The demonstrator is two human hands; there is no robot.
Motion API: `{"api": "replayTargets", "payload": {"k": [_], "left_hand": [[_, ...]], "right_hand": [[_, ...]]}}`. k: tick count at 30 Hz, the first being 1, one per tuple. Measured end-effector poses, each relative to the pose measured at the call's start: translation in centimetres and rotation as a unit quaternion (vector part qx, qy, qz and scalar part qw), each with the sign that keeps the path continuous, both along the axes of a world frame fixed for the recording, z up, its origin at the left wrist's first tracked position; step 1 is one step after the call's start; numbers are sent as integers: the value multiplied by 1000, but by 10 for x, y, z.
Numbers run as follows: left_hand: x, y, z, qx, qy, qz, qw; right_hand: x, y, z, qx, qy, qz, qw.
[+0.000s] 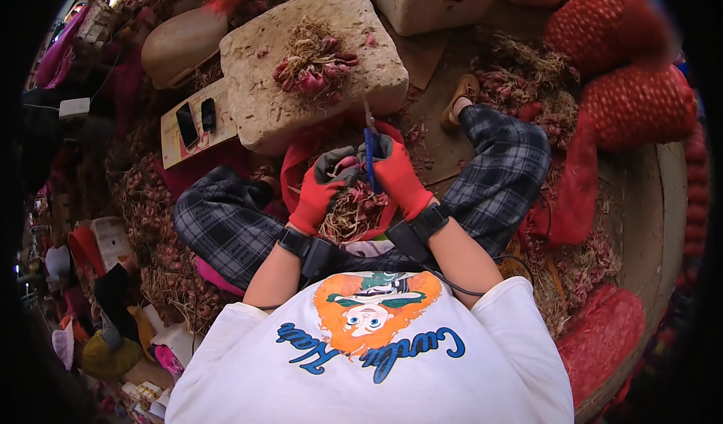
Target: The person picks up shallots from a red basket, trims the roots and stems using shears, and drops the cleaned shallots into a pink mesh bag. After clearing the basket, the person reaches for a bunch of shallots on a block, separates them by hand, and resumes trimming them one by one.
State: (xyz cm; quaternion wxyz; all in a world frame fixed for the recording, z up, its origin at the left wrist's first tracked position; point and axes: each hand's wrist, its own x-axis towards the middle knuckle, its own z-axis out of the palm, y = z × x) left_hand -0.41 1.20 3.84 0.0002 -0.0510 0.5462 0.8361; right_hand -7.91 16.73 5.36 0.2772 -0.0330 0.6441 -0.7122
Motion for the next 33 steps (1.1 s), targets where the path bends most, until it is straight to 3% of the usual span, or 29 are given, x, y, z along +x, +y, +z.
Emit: {"api": "replayTargets", "payload": {"k": [4, 6, 7, 10, 12, 13, 17, 28, 33], "left_hand": [[-4, 6, -8, 88, -120, 13, 989], [-6, 3, -2, 94, -152, 12, 984], [-7, 1, -4, 150, -149, 16, 977], [-10, -12, -19, 313, -138, 28, 939], [-12, -18, -23, 417, -127, 38, 899], [-12, -21, -20, 411, -178, 84, 890], [-9, -26, -19, 448, -146, 82, 878], [-6, -25, -14, 447, -85, 12, 890], [-7, -25, -4, 433, -197, 24, 879]], "right_hand": [[1, 11, 12, -220, -200, -28, 954], [3, 16, 6, -204, -190, -21, 960], [3, 17, 4, -197, -184, -15, 963], [7, 19, 11, 95, 39, 47, 994], [14, 23, 22, 244, 193, 104, 945], [19, 25, 25, 313, 267, 131, 902], [32, 36, 18, 353, 350, 113, 860], [26, 53, 18, 386, 418, 133, 812], [19, 61, 21, 399, 410, 161, 804]]}}
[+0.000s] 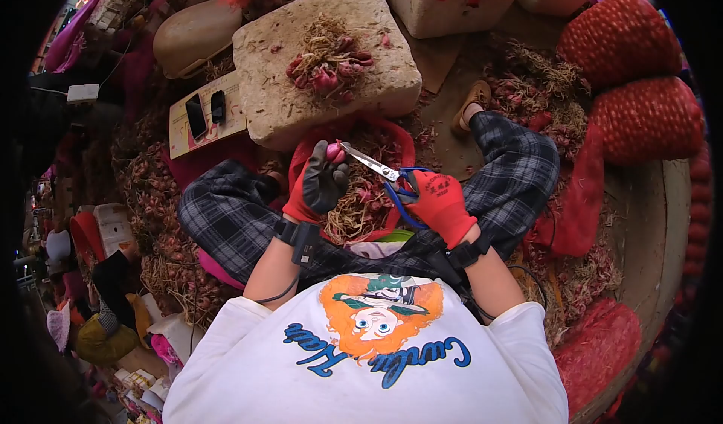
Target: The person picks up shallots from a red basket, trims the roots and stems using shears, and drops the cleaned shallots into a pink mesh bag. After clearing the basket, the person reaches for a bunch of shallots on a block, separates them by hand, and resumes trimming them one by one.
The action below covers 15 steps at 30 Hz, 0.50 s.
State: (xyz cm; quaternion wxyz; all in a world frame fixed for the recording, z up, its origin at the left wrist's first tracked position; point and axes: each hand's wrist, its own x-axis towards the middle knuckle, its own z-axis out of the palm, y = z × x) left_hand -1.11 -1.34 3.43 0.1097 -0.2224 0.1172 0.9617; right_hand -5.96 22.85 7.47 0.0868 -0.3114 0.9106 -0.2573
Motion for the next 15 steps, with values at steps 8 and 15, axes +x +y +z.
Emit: {"api": "replayTargets", "payload": {"k": [8, 15], "left_hand": [[2, -2, -5, -97, 3, -20, 995], [0, 0, -27, -540, 150, -35, 827]], "right_hand": [[3, 3, -8, 8, -75, -6, 997], [15, -4, 4, -132, -245, -49, 959]]}}
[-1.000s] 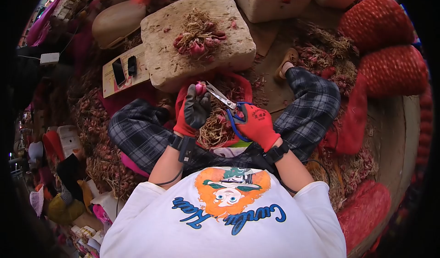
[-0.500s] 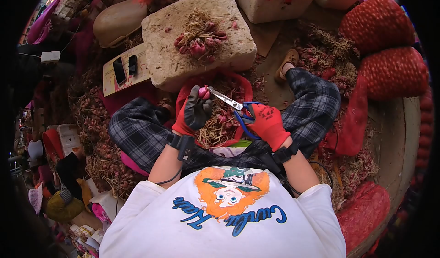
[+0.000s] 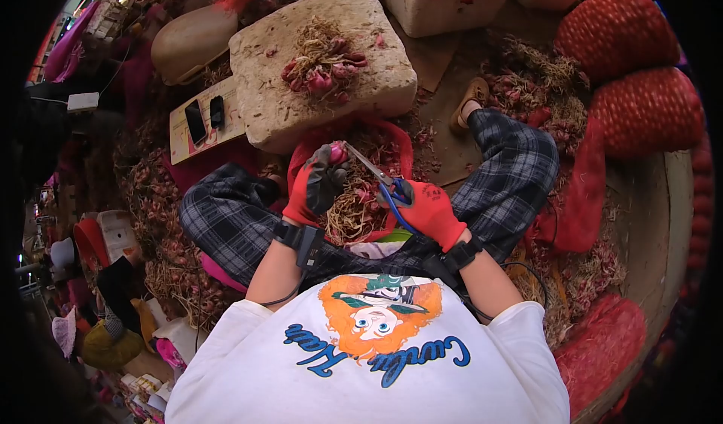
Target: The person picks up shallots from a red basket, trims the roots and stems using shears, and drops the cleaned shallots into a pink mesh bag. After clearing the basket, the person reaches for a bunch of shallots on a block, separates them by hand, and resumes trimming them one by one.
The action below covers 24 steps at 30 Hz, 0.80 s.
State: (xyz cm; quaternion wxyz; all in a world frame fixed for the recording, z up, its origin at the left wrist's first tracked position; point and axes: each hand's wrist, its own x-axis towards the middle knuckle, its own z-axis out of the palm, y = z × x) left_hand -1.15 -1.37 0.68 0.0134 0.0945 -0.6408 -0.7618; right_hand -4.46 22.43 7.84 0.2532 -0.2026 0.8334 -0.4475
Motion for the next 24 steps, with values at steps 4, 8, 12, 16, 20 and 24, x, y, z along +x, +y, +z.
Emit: {"api": "replayTargets", "payload": {"k": [4, 8, 12, 16, 20, 24], "left_hand": [[1, 8, 10, 62, 10, 51, 997], [-3, 12, 27, 219, -94, 89, 967], [0, 9, 25, 175, -71, 80, 979], [2, 6, 27, 141, -51, 63, 987], [-1, 10, 23, 105, -13, 75, 992], [-2, 11, 17, 66, 15, 94, 993]], "right_hand": [[1, -5, 14, 35, 14, 5, 999], [0, -7, 5, 64, 40, 8, 997], [-2, -2, -9, 48, 72, 0, 996], [-8, 2, 9, 141, 91, 31, 985], [-11, 7, 12, 115, 130, 17, 985], [-7, 10, 3, 96, 158, 22, 982]]}}
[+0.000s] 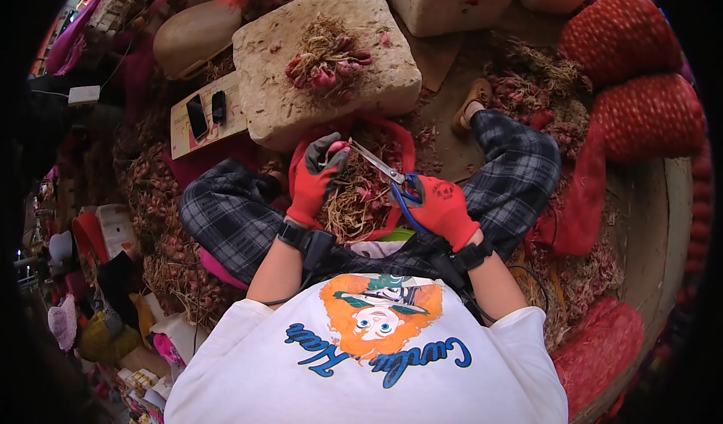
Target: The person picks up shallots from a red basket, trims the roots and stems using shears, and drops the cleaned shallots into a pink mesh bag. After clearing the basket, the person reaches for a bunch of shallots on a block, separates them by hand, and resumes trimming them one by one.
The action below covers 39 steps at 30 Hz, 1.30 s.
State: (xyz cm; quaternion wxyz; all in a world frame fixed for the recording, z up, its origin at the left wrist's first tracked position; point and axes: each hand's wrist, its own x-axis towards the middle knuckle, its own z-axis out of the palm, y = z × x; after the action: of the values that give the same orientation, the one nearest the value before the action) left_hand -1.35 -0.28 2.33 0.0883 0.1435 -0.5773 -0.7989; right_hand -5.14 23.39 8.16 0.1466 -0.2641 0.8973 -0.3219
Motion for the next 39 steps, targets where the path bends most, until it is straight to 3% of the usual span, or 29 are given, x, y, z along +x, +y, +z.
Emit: {"api": "replayTargets", "payload": {"k": [7, 13, 16, 19, 22, 25, 28, 31, 34, 37, 39], "left_hand": [[1, 5, 9, -55, 1, -3, 998], [3, 5, 5, -73, -8, -14, 997], [4, 5, 5, -81, -22, -10, 996], [4, -7, -4, 11, -21, -73, 997], [2, 0, -4, 65, -48, -95, 992], [-2, 1, -7, 44, -37, -73, 996], [2, -3, 0, -23, -1, -56, 998], [3, -1, -5, -3, 35, -29, 999], [5, 1, -3, 7, 34, -22, 999], [9, 5, 14, 34, 11, -15, 999], [11, 6, 30, 11, 30, -36, 999]], "right_hand": [[0, -1, 4, 36, 12, -2, 999], [-2, 8, -6, 142, 111, 18, 983], [-1, 8, -2, 165, 96, 27, 981], [0, 1, -2, 110, -47, 7, 993], [6, -3, -17, -121, -194, -49, 972], [6, -7, -18, -41, -34, -17, 998], [10, -12, 0, 32, 51, -31, 998], [10, -11, -3, 91, 96, -25, 991], [10, -11, -6, 116, 93, -22, 989], [10, -12, 0, 96, -9, -6, 995], [11, -12, 1, 103, -7, -14, 995]]}}
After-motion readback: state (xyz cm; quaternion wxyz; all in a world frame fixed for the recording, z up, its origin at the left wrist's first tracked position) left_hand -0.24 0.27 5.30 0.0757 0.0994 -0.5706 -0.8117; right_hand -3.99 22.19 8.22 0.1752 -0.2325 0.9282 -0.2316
